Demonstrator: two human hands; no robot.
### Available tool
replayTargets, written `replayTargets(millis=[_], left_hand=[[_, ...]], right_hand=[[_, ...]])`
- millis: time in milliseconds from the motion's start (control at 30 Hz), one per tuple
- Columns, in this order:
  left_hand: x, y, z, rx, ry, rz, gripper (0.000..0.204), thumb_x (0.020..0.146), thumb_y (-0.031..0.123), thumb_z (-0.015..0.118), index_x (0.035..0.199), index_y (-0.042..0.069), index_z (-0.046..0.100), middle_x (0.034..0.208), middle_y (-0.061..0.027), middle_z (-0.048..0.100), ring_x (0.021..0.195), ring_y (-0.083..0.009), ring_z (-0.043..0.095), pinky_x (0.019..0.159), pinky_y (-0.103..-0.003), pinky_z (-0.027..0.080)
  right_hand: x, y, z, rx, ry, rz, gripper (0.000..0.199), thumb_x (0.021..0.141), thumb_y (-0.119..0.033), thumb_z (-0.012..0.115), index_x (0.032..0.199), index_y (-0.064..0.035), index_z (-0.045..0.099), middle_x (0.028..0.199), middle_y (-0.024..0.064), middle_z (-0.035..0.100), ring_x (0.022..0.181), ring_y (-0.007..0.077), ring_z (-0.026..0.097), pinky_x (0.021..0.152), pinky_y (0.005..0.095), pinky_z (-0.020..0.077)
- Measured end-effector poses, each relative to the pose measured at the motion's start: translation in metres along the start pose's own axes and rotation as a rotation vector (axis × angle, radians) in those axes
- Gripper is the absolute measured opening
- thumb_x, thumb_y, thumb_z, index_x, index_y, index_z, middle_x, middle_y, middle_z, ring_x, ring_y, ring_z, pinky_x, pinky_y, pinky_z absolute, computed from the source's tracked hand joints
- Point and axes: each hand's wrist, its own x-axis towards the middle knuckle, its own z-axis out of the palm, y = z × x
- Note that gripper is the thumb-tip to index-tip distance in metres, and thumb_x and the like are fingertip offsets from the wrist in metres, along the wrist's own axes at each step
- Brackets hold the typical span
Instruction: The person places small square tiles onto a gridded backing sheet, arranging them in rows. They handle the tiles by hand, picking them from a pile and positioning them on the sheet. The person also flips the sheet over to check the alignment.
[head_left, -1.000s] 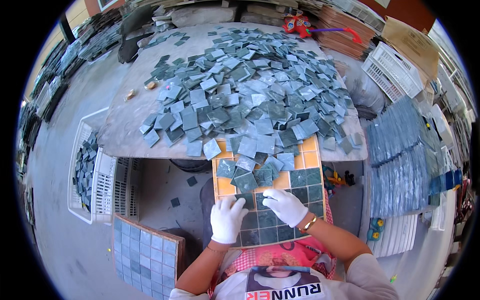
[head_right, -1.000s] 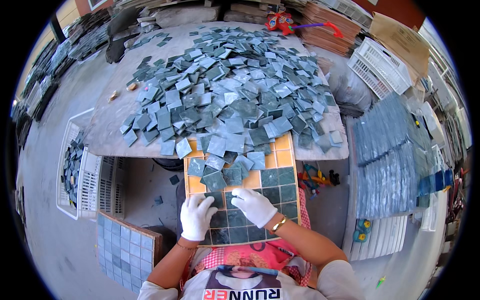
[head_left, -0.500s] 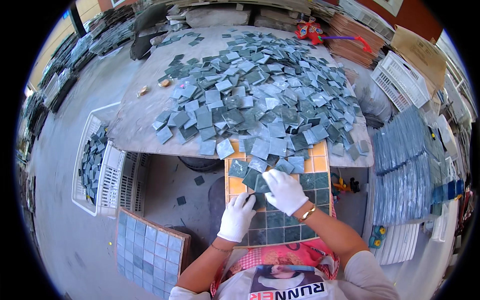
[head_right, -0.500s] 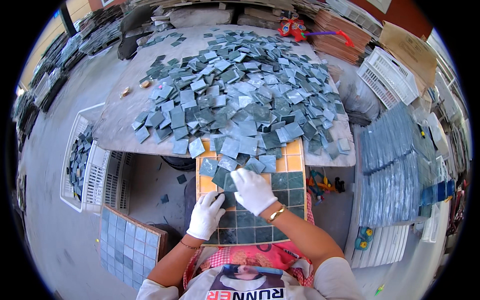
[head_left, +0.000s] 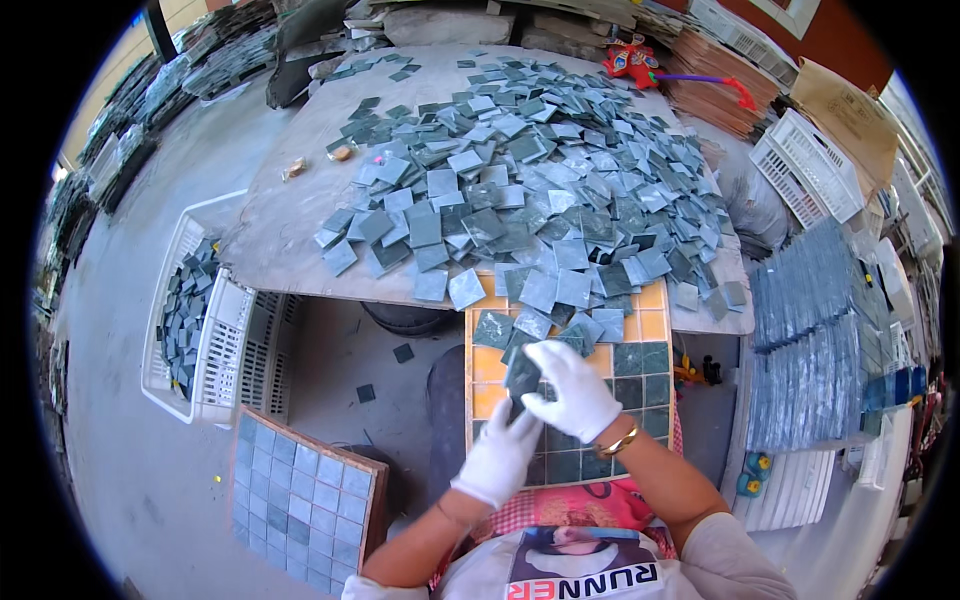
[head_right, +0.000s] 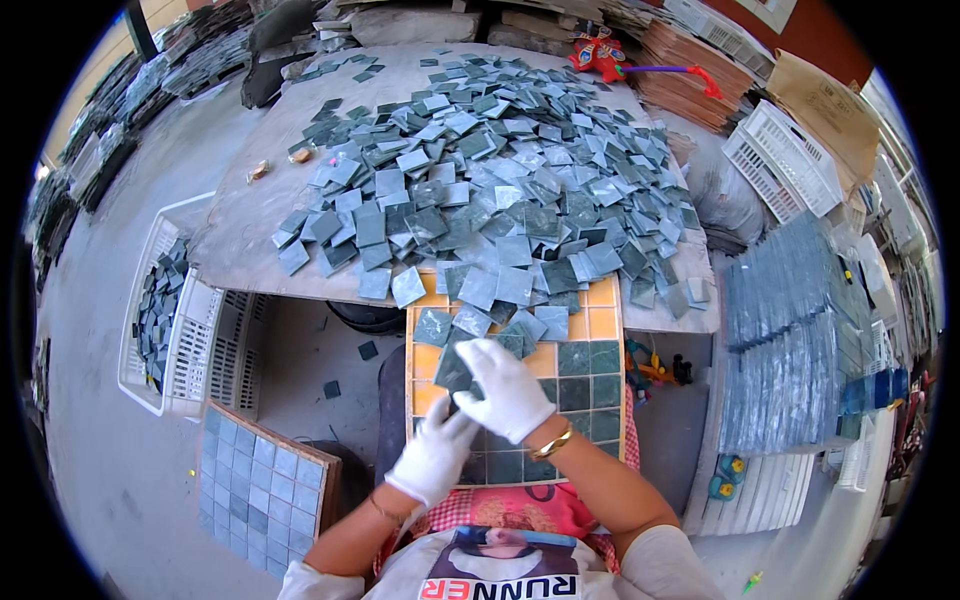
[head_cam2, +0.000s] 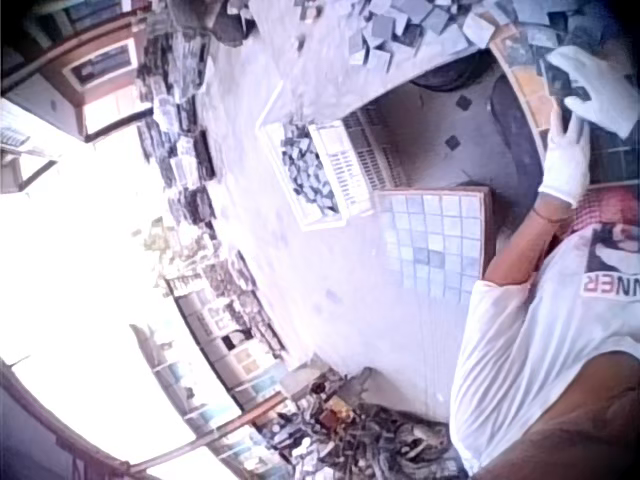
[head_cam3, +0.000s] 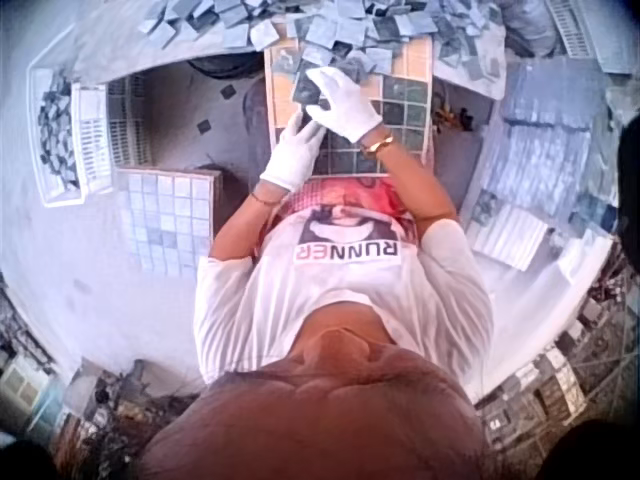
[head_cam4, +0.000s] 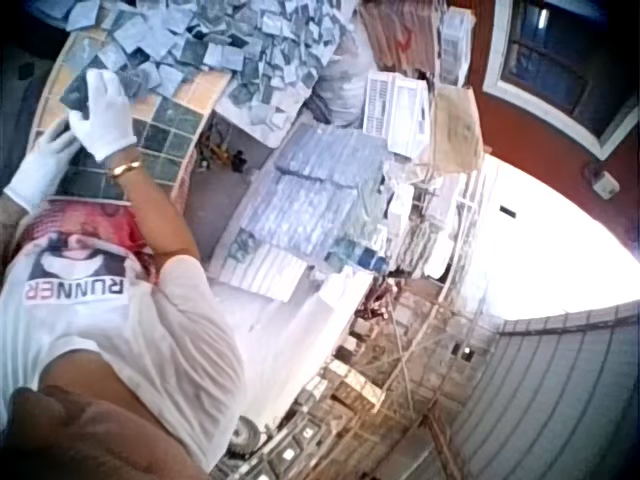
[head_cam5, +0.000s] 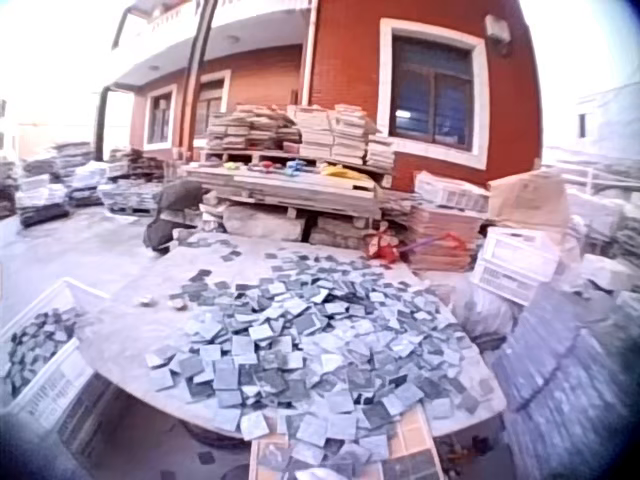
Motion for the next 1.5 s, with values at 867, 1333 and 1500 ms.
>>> replayTargets(millis=[867, 1333, 1500], left_hand=[[-0.036, -0.044, 0.016, -0.179, 0.455, -0.339, 0.055, 0.077, 0.005, 0.066, 0.130, 0.002, 0.051, 0.138, -0.0214, 0.046, 0.130, -0.0400, 0.039, 0.107, -0.044, 0.033], [0.045, -0.069, 0.013, 0.211, 0.098, -0.269, 0.080, 0.081, 0.042, 0.064, 0.144, 0.004, 0.033, 0.152, -0.0153, 0.028, 0.141, -0.0359, 0.022, 0.112, -0.055, 0.014], [0.058, -0.055, 0.005, 0.214, 0.305, -0.270, 0.080, 0.073, 0.041, 0.072, 0.138, 0.006, 0.041, 0.145, -0.0126, 0.038, 0.136, -0.0354, 0.029, 0.110, -0.053, 0.018]], right_hand=[[0.024, -0.004, 0.042, -0.057, -0.211, 0.031, 0.043, 0.076, -0.017, 0.070, 0.115, -0.0067, 0.054, 0.112, 0.0140, 0.054, 0.098, 0.0327, 0.059, 0.083, 0.0404, 0.0500], [-0.001, 0.027, -0.002, -0.568, 0.180, 0.223, 0.071, 0.065, -0.037, 0.080, 0.122, -0.0110, 0.048, 0.110, 0.0118, 0.053, 0.097, 0.0301, 0.056, 0.080, 0.0397, 0.0485], [-0.001, 0.052, -0.019, -0.524, 0.170, 0.322, 0.064, 0.069, -0.038, 0.076, 0.122, -0.0131, 0.050, 0.109, 0.0121, 0.052, 0.098, 0.0308, 0.056, 0.079, 0.0415, 0.0498]])
